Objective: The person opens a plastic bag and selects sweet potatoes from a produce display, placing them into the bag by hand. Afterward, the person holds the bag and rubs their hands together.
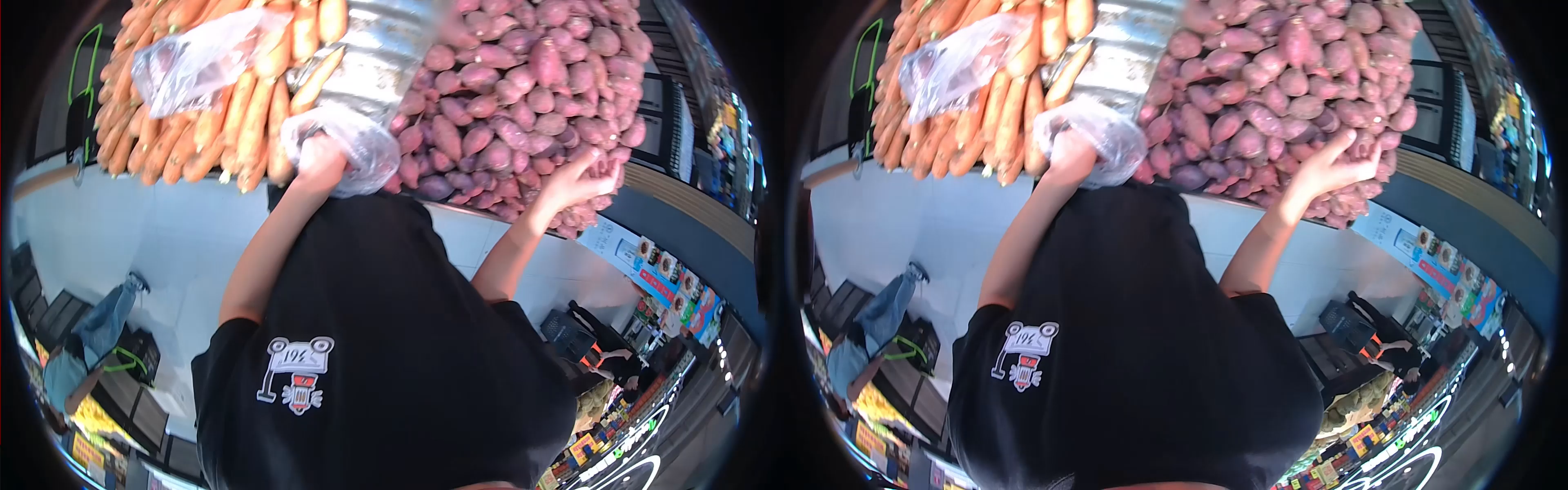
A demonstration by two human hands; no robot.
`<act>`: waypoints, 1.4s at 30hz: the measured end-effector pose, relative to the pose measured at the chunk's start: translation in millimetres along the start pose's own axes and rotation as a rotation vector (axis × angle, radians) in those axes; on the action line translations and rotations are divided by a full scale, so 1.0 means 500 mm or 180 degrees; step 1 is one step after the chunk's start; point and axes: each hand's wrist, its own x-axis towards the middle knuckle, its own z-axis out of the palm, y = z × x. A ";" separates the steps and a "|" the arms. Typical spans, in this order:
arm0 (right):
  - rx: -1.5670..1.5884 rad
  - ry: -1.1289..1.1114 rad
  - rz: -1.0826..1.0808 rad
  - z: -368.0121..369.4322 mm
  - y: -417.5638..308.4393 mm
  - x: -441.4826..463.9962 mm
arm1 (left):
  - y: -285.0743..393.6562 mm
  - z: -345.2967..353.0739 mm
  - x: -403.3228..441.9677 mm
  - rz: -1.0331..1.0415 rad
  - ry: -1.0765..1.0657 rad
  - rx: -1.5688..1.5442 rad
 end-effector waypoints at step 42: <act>0.1428 -0.3296 0.0175 0.059 -0.251 -0.207 | -0.035 -0.245 -0.137 -0.0115 0.0728 -0.3420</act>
